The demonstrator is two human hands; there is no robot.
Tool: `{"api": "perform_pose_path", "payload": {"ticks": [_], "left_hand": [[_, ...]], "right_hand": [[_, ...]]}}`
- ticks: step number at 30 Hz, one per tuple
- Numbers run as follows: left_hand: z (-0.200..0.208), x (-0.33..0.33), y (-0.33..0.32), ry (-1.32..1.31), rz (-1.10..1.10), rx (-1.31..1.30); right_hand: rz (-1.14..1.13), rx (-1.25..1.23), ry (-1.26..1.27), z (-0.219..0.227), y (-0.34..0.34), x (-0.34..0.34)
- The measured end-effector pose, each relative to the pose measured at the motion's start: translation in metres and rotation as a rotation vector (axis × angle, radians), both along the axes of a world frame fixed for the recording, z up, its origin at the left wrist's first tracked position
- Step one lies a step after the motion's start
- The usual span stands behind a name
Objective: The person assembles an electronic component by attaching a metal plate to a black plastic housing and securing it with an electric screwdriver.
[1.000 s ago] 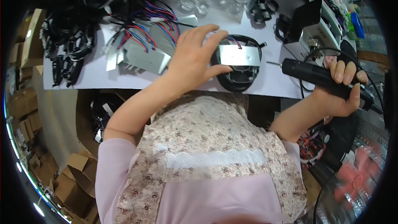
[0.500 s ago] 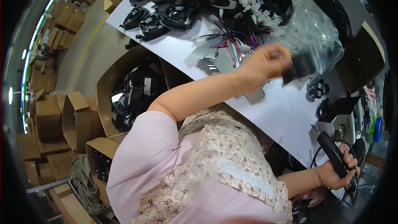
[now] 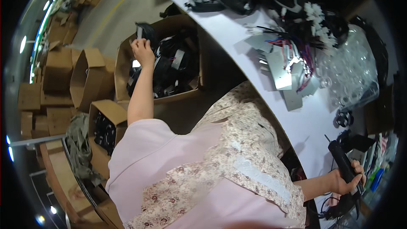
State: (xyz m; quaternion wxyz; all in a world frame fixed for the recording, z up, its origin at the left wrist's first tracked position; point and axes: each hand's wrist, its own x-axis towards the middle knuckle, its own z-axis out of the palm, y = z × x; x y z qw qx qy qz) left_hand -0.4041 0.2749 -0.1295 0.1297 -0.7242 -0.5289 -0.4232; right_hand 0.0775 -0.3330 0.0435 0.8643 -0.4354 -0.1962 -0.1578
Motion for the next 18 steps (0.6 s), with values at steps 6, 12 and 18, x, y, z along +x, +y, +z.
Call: {"api": "perform_pose_path", "payload": {"ticks": [6, 12, 18], "left_hand": [[-0.098, -0.141, -0.014, 0.217, 0.313, -0.863], [-0.002, 0.056, 0.007, -0.221, -0.233, -0.087], [0.139, 0.317, -0.035, -0.149, -1.047, -0.298]], "right_hand": [[0.174, 0.001, -0.021, 0.005, 0.014, 0.003], [0.088, -0.145, -0.018, 0.022, 0.052, -0.025], [0.133, -0.244, 0.037, 0.036, 0.071, -0.025]]}}
